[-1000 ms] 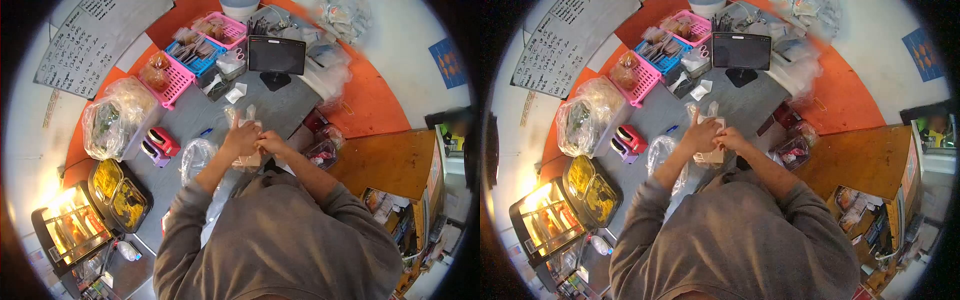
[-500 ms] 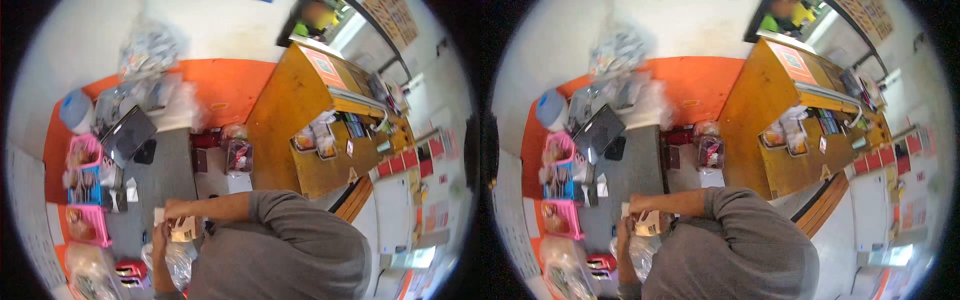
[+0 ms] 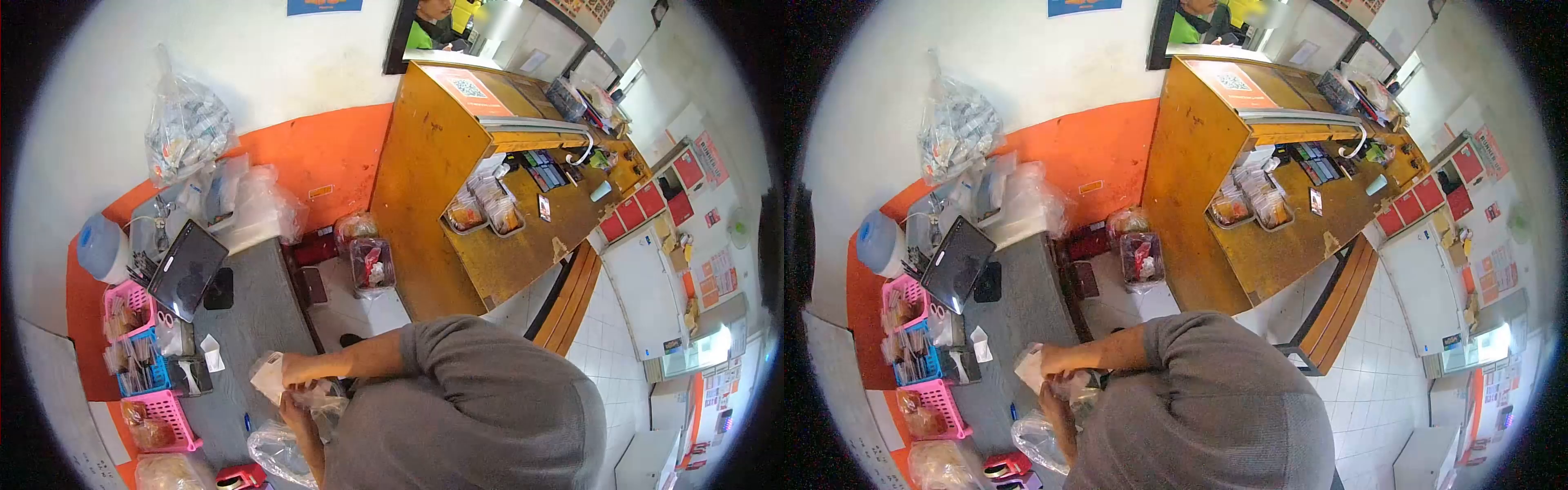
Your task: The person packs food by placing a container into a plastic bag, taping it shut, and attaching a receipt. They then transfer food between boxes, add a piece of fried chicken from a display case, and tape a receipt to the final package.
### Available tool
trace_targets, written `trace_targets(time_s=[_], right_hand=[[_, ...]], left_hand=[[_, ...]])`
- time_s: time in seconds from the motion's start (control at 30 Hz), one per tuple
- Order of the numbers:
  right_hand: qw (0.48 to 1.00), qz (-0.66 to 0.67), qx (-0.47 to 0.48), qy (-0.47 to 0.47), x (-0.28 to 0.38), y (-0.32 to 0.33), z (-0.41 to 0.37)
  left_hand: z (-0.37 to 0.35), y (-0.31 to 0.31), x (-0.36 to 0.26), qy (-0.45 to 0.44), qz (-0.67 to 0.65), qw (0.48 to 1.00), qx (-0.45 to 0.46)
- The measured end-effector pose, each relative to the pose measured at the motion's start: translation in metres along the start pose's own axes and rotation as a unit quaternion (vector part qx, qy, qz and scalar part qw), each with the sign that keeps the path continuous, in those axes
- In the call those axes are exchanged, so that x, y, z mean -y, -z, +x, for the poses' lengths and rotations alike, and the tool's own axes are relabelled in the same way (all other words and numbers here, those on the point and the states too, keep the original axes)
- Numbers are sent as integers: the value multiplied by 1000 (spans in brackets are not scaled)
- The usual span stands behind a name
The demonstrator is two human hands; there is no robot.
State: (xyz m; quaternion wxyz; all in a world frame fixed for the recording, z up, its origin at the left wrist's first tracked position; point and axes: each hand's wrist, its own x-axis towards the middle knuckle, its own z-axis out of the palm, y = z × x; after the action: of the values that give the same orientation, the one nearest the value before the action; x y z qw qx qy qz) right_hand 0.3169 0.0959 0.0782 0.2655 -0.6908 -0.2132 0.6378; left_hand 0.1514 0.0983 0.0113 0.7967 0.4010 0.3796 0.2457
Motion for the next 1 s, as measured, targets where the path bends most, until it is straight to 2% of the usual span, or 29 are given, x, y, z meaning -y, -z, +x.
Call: trace_targets(time_s=[0.03, 0.07, 0.1, 0.13, 0.2, 0.23, 0.27, 0.3, 0.33, 0.37, 0.4, 0.47, 0.53, 0.57, 0.6, 0.63, 0.67, 0.7, 0.77, 0.8, 0.83, 0.87, 0.9, 0.97, 1.0], right_hand=[[1000, -2, 3, 1, -6, -1, 3], [997, 68, -5, -29, -11, -5, 6], [989, 135, -11, -59, -15, -8, 7], [986, 164, 13, -3, -14, -4, -7], [991, 101, 25, 85, -29, -5, 14], [993, 72, 28, 87, -34, -6, 25], [998, 34, 33, 38, -27, -4, 25], [995, -3, 76, 59, -24, 2, 21], [996, 54, 74, 19, -22, 5, 17], [991, 112, 67, -21, -15, 9, 7], [990, 110, 87, -28, -29, 10, 26], [989, 113, 91, -38, -34, 9, 25], [989, 89, 108, -41, -26, 13, 24], [989, 65, 127, -33, -28, 14, 29], [988, 58, 139, -38, -24, 15, 30], [990, 24, 140, -26, -17, 19, 25], [990, -11, 137, -14, -13, 19, 23], [990, -14, 142, -15, -13, 19, 26], [986, -68, 154, -5, -13, 21, 31], [985, -71, 156, -6, -12, 21, 30], [985, -68, 159, 13, -12, 22, 28], [984, -64, 162, 31, -12, 22, 25], [984, -66, 165, 30, -10, 22, 22], [989, 41, 145, -1, -9, 25, 17], [988, 38, 147, -2, -17, 28, 22]], left_hand=[[0, 7, 2, -1, 0, 1000, -3], [3, 21, 7, -10, 123, 992, -8], [7, 29, 13, -14, 182, 983, -17], [12, 36, 19, -17, 240, 970, -28], [18, 42, 23, -1, 436, 888, -148], [23, 43, 21, 24, 220, 975, -27], [17, 29, -2, 8, 283, 959, 10], [10, 15, -24, 0, 344, 938, 43], [8, 19, -24, -148, 434, 885, 78], [7, 10, -31, 74, 242, 967, 38], [12, 13, -35, 52, 371, 925, 68], [25, 43, 17, -39, 337, 940, 41], [22, 45, 23, -144, 383, 911, 40], [25, 50, 25, -137, 383, 913, 21], [31, 58, 30, -58, 282, 954, 85], [29, 47, 13, 18, 174, 973, 149], [19, 38, -1, -5, 243, 962, 124], [22, 42, 0, -5, 241, 963, 118], [29, 53, 12, 19, 258, 951, 171], [30, 56, 17, 18, 256, 952, 167], [29, 59, 23, -124, 362, 912, 146], [28, 61, 29, -260, 457, 842, 119], [27, 62, 33, -259, 457, 843, 116], [25, 62, 39, -268, 469, 838, 77], [23, 60, 40, -268, 468, 839, 74]])
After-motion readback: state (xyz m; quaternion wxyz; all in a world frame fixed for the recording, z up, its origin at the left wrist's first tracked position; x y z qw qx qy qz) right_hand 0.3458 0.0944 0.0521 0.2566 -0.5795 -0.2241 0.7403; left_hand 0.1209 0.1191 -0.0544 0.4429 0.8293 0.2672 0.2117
